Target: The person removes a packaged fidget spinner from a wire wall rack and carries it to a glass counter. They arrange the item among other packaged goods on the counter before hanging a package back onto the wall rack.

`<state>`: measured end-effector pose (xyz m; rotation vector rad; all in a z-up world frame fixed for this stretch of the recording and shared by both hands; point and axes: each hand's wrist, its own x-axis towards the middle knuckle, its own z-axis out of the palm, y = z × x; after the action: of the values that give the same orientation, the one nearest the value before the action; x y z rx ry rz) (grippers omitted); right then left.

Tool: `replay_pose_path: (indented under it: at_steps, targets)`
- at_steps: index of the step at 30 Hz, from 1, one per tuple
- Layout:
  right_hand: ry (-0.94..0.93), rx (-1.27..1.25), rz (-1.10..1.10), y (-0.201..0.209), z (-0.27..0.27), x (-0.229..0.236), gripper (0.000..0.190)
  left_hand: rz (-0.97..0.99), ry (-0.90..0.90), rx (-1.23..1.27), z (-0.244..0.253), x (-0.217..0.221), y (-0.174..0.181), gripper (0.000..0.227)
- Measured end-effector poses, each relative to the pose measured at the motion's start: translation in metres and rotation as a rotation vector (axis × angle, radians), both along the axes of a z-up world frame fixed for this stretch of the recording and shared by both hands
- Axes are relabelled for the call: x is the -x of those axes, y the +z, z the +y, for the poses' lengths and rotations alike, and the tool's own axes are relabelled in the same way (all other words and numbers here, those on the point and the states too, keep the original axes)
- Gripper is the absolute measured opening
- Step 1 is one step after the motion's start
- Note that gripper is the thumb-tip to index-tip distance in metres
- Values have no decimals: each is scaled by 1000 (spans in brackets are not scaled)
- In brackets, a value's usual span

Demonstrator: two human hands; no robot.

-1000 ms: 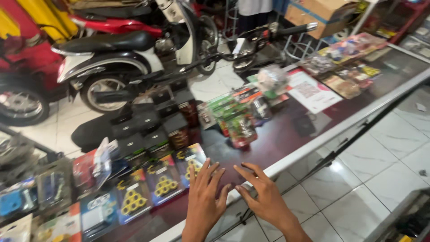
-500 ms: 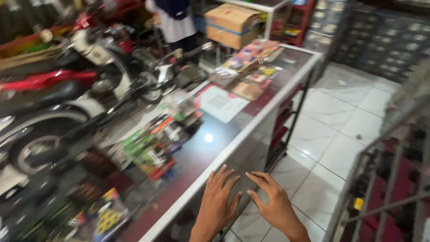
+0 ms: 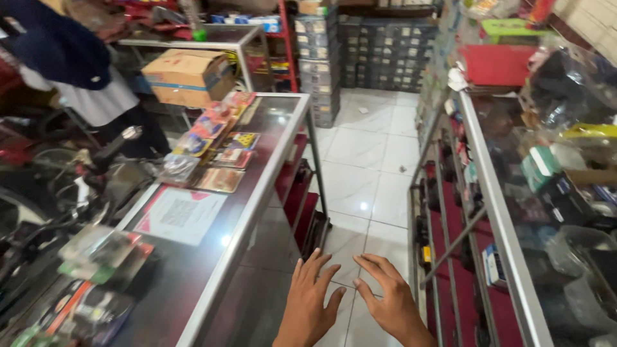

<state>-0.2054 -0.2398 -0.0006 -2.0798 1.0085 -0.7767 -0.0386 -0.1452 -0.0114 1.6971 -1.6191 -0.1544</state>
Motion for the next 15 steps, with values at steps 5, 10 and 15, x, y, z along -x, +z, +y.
replay_pose_path:
  at_steps: [5,10,15]
  targets:
    - [-69,33,5,-5,-21,11,46,1,-104,-29,-47,0,-4,42]
    - [-196,74,5,-5,-48,10,44,38,-188,20,-96,-5,-16,42]
    - [-296,-14,82,8,-82,-5,50,81,-288,-21,-145,-24,-14,43]
